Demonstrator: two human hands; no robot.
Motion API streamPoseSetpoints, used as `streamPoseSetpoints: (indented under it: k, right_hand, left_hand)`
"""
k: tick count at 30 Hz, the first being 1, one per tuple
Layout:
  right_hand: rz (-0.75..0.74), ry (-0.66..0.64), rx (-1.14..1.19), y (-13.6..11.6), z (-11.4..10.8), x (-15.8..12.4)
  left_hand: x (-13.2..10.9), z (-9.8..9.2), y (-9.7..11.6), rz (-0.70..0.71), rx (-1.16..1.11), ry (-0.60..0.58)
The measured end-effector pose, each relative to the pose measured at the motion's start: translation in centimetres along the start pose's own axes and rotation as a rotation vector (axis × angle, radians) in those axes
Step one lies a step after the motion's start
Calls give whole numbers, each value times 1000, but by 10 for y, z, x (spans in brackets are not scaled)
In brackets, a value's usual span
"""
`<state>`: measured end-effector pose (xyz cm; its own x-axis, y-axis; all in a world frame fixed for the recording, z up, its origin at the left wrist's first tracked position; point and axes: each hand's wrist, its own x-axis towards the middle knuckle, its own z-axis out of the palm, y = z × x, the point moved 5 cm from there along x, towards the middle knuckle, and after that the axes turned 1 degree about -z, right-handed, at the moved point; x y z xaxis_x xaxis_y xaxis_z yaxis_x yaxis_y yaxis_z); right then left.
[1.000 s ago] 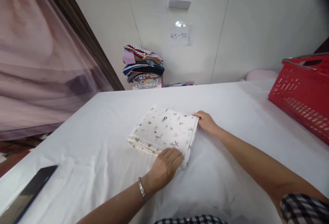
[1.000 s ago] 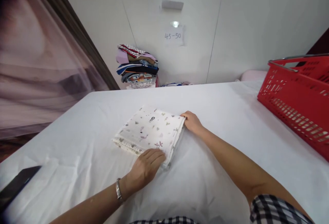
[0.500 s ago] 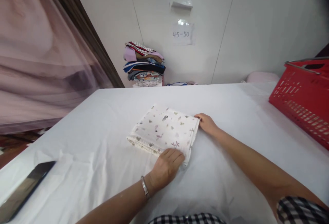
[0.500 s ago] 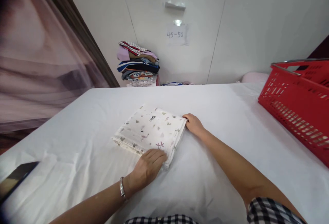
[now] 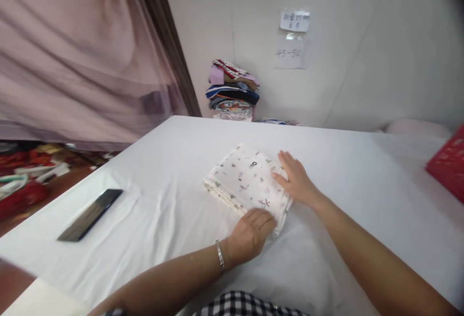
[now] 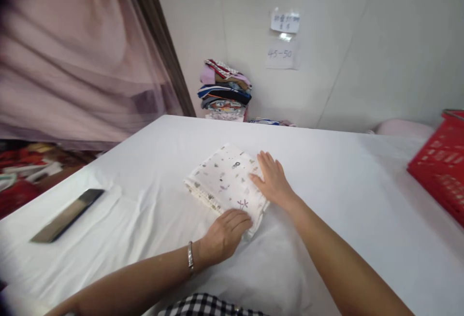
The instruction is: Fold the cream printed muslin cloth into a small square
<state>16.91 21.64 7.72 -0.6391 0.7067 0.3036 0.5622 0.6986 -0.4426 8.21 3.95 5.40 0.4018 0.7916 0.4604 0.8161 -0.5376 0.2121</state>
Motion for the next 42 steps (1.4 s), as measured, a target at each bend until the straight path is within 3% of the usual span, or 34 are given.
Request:
streamPoseSetpoints:
  k: [2,5,11,15,17,19,22,25,27,29,34,42]
  right_hand:
    - [23,-191,-153,-2,36,-6]
    - [29,-290,-292,9,66,-12]
    - [43,-347,-371,17,60,-8]
    - [42,-272,-361,-15,51,0]
    - [-30,-207,-339,-36,55,-2]
    - [-71,-230,-321,-49,67,-8]
    - [-59,-317,-332,-49,85,-19]
    - [-52,-336,-353,-44,90,-22]
    - [-59,-337,-367,-43,89,-21]
    - [-60,-334,-375,-43,88,-21]
    - [-52,-331,-364,-42,89,-21]
    - [-51,-347,-370,-41,88,-21]
  left_hand:
    - [-4,-1,3,8,9,2]
    - [-12,-2,4,1,49,-5]
    - [-29,-1,-2,-21,79,-31]
    - [-29,-5,-3,-36,55,-21]
    - [-28,-12,-3,-20,23,9]
    - [-32,-22,-10,-28,-15,57]
    - [-50,-43,-42,-214,-37,182]
    - [-80,-63,-96,-665,1,342]
    - [-97,-69,-129,-964,18,357]
    - [-101,-71,-152,-1123,17,304]
    - [-78,-66,-171,-1132,-29,190]
    - [-57,-60,-175,-1135,-61,206]
